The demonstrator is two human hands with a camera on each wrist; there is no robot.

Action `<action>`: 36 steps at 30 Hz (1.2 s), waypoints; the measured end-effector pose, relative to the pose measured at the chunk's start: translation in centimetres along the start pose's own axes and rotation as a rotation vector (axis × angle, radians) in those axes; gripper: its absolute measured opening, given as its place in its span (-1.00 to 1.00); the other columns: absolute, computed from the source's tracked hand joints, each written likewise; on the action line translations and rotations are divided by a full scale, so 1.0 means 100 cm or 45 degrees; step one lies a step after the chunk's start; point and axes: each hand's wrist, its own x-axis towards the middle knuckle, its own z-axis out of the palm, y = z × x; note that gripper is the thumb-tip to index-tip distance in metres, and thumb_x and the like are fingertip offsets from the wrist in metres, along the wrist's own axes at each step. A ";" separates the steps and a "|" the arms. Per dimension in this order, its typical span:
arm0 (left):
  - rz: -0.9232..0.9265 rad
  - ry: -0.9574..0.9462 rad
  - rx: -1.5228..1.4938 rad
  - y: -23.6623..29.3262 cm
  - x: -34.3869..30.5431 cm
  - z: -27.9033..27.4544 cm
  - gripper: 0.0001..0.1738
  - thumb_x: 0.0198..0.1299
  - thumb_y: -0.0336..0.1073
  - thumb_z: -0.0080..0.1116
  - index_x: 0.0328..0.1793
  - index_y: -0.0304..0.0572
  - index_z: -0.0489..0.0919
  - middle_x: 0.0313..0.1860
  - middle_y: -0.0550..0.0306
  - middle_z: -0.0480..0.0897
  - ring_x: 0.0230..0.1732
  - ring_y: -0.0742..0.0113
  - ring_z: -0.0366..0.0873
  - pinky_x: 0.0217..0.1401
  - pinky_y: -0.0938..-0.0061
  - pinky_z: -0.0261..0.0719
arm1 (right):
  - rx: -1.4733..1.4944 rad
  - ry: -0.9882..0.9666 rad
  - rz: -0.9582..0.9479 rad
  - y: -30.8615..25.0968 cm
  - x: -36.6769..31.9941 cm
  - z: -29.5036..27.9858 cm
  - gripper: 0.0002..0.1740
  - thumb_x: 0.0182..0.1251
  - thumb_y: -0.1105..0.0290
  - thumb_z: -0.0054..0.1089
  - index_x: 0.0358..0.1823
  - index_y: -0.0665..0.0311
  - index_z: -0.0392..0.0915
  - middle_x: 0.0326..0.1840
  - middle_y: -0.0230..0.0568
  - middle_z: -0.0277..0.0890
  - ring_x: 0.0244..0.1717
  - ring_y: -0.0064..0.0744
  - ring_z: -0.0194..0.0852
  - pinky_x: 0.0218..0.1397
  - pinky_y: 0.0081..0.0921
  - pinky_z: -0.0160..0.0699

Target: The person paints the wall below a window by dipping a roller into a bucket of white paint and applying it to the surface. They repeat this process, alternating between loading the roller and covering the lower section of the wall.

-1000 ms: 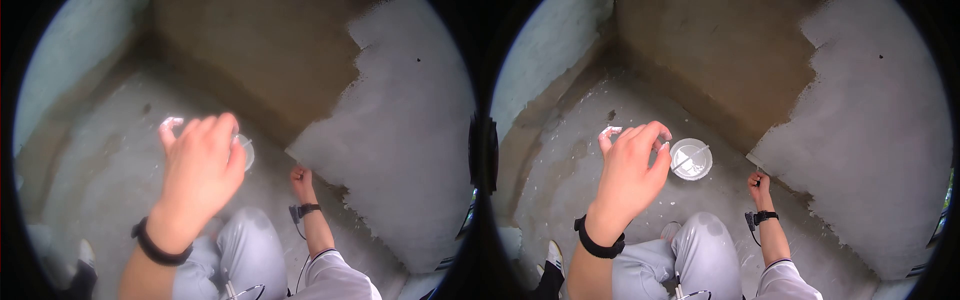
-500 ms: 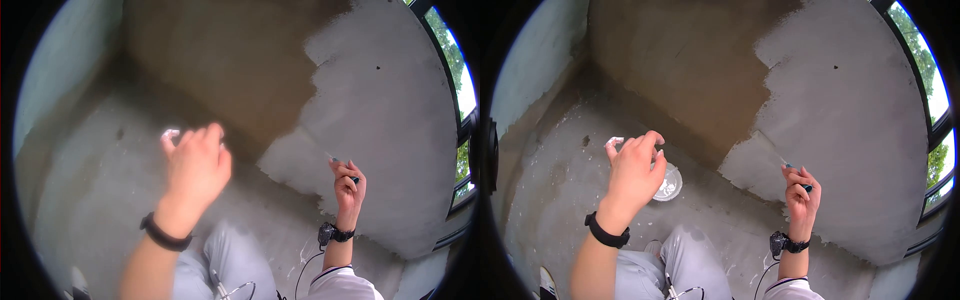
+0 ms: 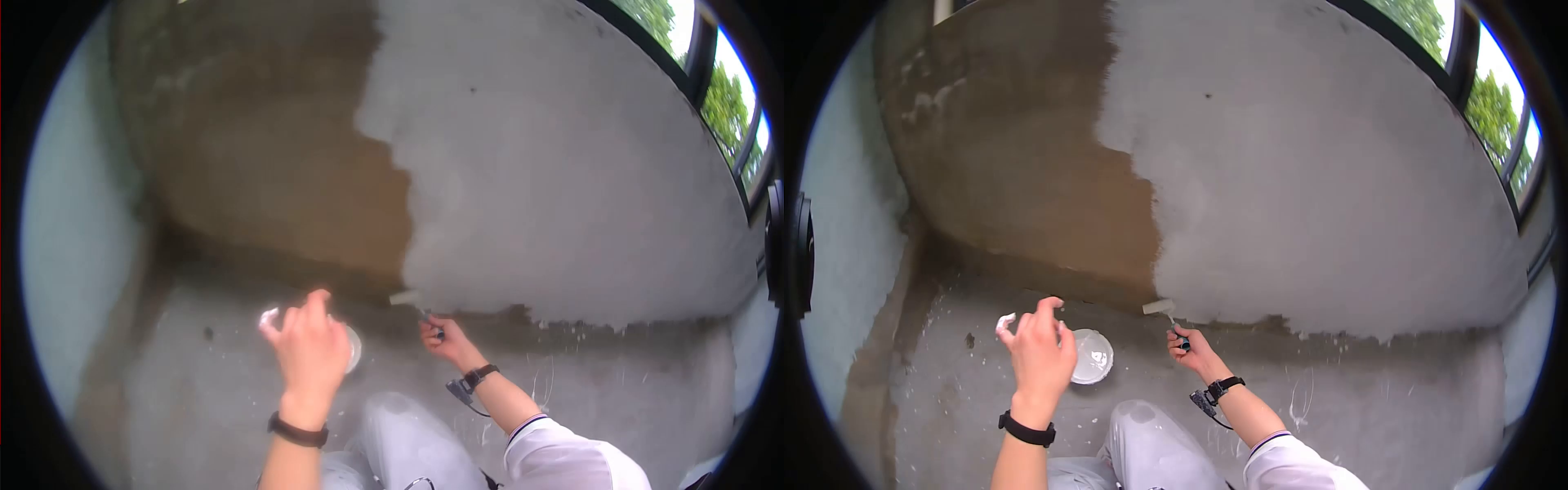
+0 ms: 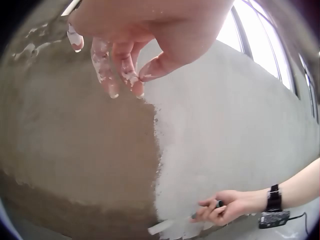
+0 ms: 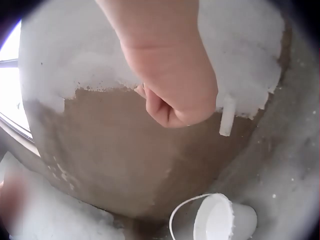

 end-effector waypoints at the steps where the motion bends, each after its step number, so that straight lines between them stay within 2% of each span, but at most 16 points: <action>1: -0.045 -0.011 0.010 -0.002 -0.003 -0.001 -0.65 0.17 -0.40 0.09 0.12 -0.13 0.54 -0.37 0.18 0.62 -0.17 0.19 0.58 0.43 -0.07 0.07 | -0.199 0.068 -0.080 0.014 -0.017 -0.027 -0.82 0.56 0.32 0.00 -0.04 0.29 0.34 -0.45 -0.42 0.23 -0.60 -0.64 0.13 -0.62 -0.65 0.00; 5: -0.138 -0.100 0.013 -0.005 -0.012 -0.006 -0.60 0.16 -0.37 0.11 0.18 -0.10 0.53 -0.33 0.17 0.62 -0.14 0.19 0.58 0.45 -0.07 0.04 | -0.206 0.002 -0.320 0.040 -0.085 -0.082 -0.79 0.58 0.27 0.00 0.11 0.15 0.37 -0.45 -0.46 0.22 -0.61 -0.66 0.03 -0.58 -0.65 0.00; 7: -0.101 -0.122 -0.006 -0.004 -0.015 -0.002 -0.59 0.17 -0.36 0.11 0.18 -0.09 0.53 -0.34 0.18 0.62 -0.14 0.19 0.58 0.45 -0.07 0.03 | -0.438 0.133 -0.458 0.043 -0.116 -0.099 -0.76 0.59 0.24 -0.01 0.18 0.05 0.38 -0.43 -0.47 0.22 -0.60 -0.67 0.01 -0.57 -0.65 0.00; 8: -0.116 -0.124 -0.018 -0.003 -0.016 0.000 -0.59 0.17 -0.36 0.11 0.19 -0.09 0.52 -0.35 0.18 0.61 -0.15 0.19 0.57 0.46 -0.08 0.03 | -0.611 0.277 -0.556 0.039 -0.125 -0.100 -0.76 0.60 0.22 -0.03 0.19 0.04 0.37 -0.49 -0.52 0.12 -0.60 -0.71 -0.06 -0.57 -0.64 -0.04; 9: -0.076 -0.129 -0.013 -0.005 -0.017 0.004 -0.59 0.17 -0.36 0.11 0.19 -0.09 0.52 -0.35 0.18 0.61 -0.15 0.19 0.57 0.46 -0.08 0.03 | -0.577 0.265 -0.577 0.034 -0.133 -0.099 -0.76 0.60 0.22 -0.03 0.19 0.04 0.37 -0.49 -0.52 0.12 -0.60 -0.71 -0.06 -0.57 -0.64 -0.04; 11: -0.030 -0.186 -0.013 -0.001 -0.021 0.012 -0.59 0.18 -0.35 0.10 0.19 -0.09 0.52 -0.36 0.19 0.60 -0.15 0.18 0.58 0.46 -0.08 0.02 | -1.109 0.493 -0.736 0.020 -0.138 -0.094 -0.68 0.57 0.19 0.01 0.23 0.10 0.38 -0.53 -0.38 0.30 -0.62 -0.53 0.22 -0.55 -0.46 0.20; 12: -0.024 -0.220 -0.016 0.000 -0.023 0.016 -0.59 0.18 -0.34 0.10 0.19 -0.08 0.52 -0.36 0.19 0.61 -0.15 0.17 0.58 0.45 -0.08 0.03 | -1.088 0.464 -0.753 0.018 -0.131 -0.091 -0.68 0.57 0.19 0.01 0.23 0.10 0.38 -0.53 -0.38 0.30 -0.62 -0.53 0.22 -0.55 -0.46 0.20; 14: 0.036 -0.243 -0.029 0.005 -0.028 0.025 -0.59 0.18 -0.34 0.10 0.19 -0.08 0.52 -0.36 0.19 0.62 -0.14 0.16 0.58 0.45 -0.09 0.02 | -2.105 0.603 -1.757 0.013 -0.121 -0.088 -0.62 0.51 0.17 0.06 0.24 0.17 0.42 -0.46 -0.08 0.56 -0.44 -0.08 0.59 -0.35 -0.19 0.50; 15: 0.068 -0.259 -0.036 0.007 -0.031 0.029 -0.59 0.17 -0.34 0.09 0.19 -0.08 0.52 -0.37 0.19 0.62 -0.14 0.15 0.58 0.45 -0.10 0.02 | -2.072 0.605 -1.777 0.014 -0.126 -0.073 -0.62 0.51 0.17 0.06 0.24 0.17 0.42 -0.46 -0.08 0.56 -0.44 -0.08 0.59 -0.35 -0.19 0.50; 17: 0.107 -0.289 -0.013 0.011 -0.030 0.038 -0.59 0.17 -0.34 0.09 0.19 -0.09 0.52 -0.38 0.20 0.62 -0.14 0.16 0.59 0.45 -0.11 0.02 | -2.183 0.691 -1.397 0.013 -0.135 -0.020 -0.58 0.45 0.17 0.09 0.22 0.21 0.48 -0.23 0.12 0.66 -0.14 0.25 0.63 -0.04 -0.03 0.57; 20: 0.134 -0.340 -0.018 0.016 -0.032 0.047 -0.59 0.18 -0.35 0.09 0.19 -0.09 0.52 -0.37 0.20 0.62 -0.14 0.16 0.58 0.45 -0.09 0.02 | -2.194 0.712 -1.530 -0.009 -0.111 -0.014 -0.62 0.43 0.18 0.09 0.18 0.17 0.54 -0.24 0.11 0.67 -0.13 0.27 0.60 0.00 0.02 0.57; 24: 0.126 -0.388 -0.046 0.013 -0.033 0.059 -0.60 0.19 -0.35 0.10 0.19 -0.08 0.51 -0.35 0.21 0.60 -0.13 0.18 0.57 0.47 -0.06 -0.02 | -2.130 0.908 -1.612 -0.035 -0.136 -0.038 -0.65 0.38 0.16 0.14 0.10 0.11 0.62 -0.21 0.06 0.68 -0.11 0.22 0.63 0.02 0.00 0.58; 29: 0.096 -0.454 -0.068 0.014 -0.027 0.059 -0.61 0.19 -0.34 0.11 0.18 -0.09 0.52 -0.37 0.19 0.60 -0.14 0.21 0.56 0.47 -0.01 -0.02 | -2.110 1.378 -1.721 -0.097 -0.197 -0.140 -0.62 0.34 0.16 0.21 0.12 0.10 0.64 -0.20 0.04 0.69 -0.10 0.18 0.65 0.00 -0.01 0.60; 31: 0.166 -0.327 -0.113 0.013 -0.029 0.058 -0.65 0.22 -0.39 0.09 0.16 -0.10 0.51 -0.47 0.27 0.57 -0.25 0.29 0.53 0.39 0.15 0.01 | -2.102 1.430 -1.737 -0.115 -0.222 -0.171 -0.64 0.34 0.17 0.20 0.11 0.10 0.63 -0.21 0.09 0.68 -0.10 0.20 0.64 -0.01 -0.01 0.60; 34: 0.099 -0.366 -0.077 0.021 -0.033 0.044 -0.62 0.24 -0.39 0.07 0.20 -0.08 0.50 -0.45 0.27 0.56 -0.11 0.29 0.45 0.39 0.22 0.02 | -2.009 1.684 -1.623 -0.139 -0.240 -0.220 -0.65 0.36 0.20 0.18 0.09 0.18 0.60 -0.22 0.17 0.66 -0.10 0.26 0.62 0.00 0.02 0.59; 36: 0.074 -0.346 -0.018 0.021 -0.037 0.038 -0.60 0.25 -0.39 0.06 0.24 -0.06 0.49 -0.42 0.27 0.56 -0.05 0.27 0.37 0.39 0.25 0.04 | -1.848 1.841 -1.905 -0.165 -0.233 -0.258 -0.66 0.37 0.24 0.15 0.06 0.28 0.57 -0.25 0.25 0.63 -0.12 0.35 0.59 -0.03 0.10 0.54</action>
